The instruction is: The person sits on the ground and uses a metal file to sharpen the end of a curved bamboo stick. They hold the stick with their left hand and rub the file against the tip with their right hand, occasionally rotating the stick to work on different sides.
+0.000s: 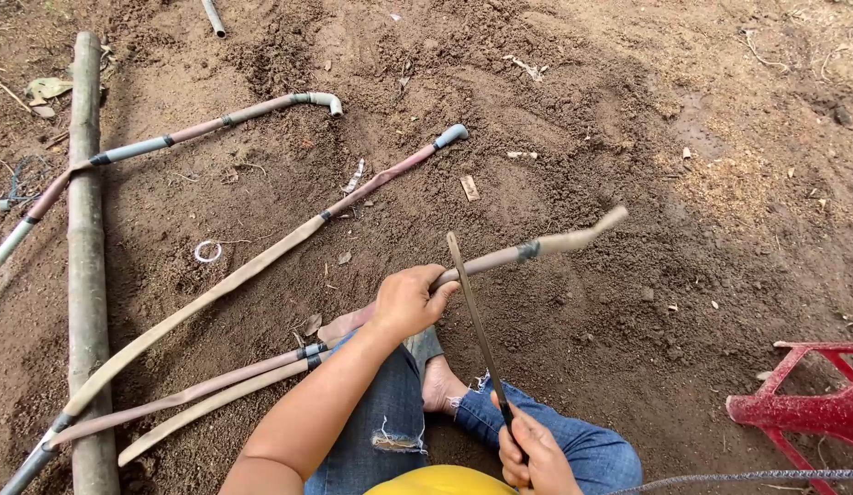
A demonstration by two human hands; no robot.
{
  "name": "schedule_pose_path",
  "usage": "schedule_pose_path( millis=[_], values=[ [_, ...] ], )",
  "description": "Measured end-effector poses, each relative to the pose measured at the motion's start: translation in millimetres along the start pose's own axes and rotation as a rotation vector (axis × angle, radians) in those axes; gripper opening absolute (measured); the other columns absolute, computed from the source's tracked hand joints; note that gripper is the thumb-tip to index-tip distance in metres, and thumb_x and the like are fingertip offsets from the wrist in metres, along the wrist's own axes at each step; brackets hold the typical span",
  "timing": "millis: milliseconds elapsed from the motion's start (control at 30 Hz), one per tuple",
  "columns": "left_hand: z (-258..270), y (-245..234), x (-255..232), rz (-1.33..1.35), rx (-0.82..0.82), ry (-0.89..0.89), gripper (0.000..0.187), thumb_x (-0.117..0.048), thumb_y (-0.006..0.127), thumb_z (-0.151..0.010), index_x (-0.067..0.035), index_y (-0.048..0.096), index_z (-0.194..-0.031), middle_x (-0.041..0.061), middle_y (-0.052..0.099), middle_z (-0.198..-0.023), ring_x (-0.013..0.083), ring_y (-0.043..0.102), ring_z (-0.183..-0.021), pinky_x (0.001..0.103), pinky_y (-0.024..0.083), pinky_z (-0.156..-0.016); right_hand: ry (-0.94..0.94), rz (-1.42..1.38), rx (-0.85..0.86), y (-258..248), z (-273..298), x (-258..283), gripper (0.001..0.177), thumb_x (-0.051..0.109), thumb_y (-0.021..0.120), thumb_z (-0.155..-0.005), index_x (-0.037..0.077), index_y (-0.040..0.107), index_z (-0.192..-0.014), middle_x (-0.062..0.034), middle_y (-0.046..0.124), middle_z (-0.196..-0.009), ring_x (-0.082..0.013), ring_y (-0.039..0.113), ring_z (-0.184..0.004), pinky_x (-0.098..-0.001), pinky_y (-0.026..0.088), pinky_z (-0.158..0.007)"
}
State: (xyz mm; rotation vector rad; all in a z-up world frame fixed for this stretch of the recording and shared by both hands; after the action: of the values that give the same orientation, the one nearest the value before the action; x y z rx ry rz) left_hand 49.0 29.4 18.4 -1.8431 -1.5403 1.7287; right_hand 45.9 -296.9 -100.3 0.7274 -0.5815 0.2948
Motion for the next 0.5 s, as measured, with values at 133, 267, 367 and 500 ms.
schedule_pose_path(
  millis=[133, 267, 367, 500],
  values=[
    [3, 5, -9, 0.064, 0.011, 0.016, 0.017, -0.033, 0.074, -0.094, -0.018, 0.078, -0.102, 0.001, 0.077, -0.076, 0.0246, 0.070, -0.061, 0.038, 0.055, -0.058, -0.030, -0.031, -0.009, 0, 8, 2, 0.053, 0.021, 0.044, -0.110, 0.009, 0.053, -0.161, -0.0052, 0.042, -0.065, -0.0087, 0.030, -0.042, -0.0255, 0.020, -0.038],
    [-3, 9, -13, 0.056, 0.024, 0.058, 0.016, -0.032, 0.074, -0.094, -0.017, 0.077, -0.099, 0.000, 0.076, -0.077, 0.0240, 0.070, -0.062, 0.038, 0.055, -0.058, -0.079, -0.020, -0.046, 31, 7, 22, 0.051, 0.022, 0.047, -0.110, 0.007, 0.058, -0.157, -0.0042, 0.044, -0.066, -0.0074, 0.028, -0.044, -0.0232, 0.021, -0.039],
    [-1, 4, -14, 0.066, 0.019, 0.030, 0.017, -0.033, 0.073, -0.095, -0.017, 0.078, -0.100, 0.001, 0.077, -0.078, 0.0242, 0.070, -0.062, 0.038, 0.055, -0.058, -0.073, -0.010, -0.026, 27, 6, 22, 0.051, 0.022, 0.047, -0.110, 0.007, 0.058, -0.157, -0.0044, 0.044, -0.066, -0.0074, 0.028, -0.044, -0.0233, 0.021, -0.039],
    [-4, 2, -5, 0.055, 0.041, -0.042, 0.022, -0.036, 0.073, -0.096, -0.017, 0.078, -0.105, 0.001, 0.078, -0.079, 0.0246, 0.071, -0.062, 0.039, 0.056, -0.060, -0.051, 0.014, -0.074, 20, 10, 24, 0.051, 0.021, 0.046, -0.110, 0.005, 0.058, -0.157, -0.0048, 0.044, -0.066, -0.0071, 0.028, -0.043, -0.0232, 0.019, -0.039]
  ],
)
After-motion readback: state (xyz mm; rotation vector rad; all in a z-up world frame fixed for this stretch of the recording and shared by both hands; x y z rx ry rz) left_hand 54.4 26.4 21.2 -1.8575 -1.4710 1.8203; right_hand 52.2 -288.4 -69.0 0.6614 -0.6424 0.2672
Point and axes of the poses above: each hand's wrist, its own z-axis away from the middle knuckle, its own y-axis out of the palm, x = y × z, the point moved 6 cm from there along -z, towards the middle knuckle
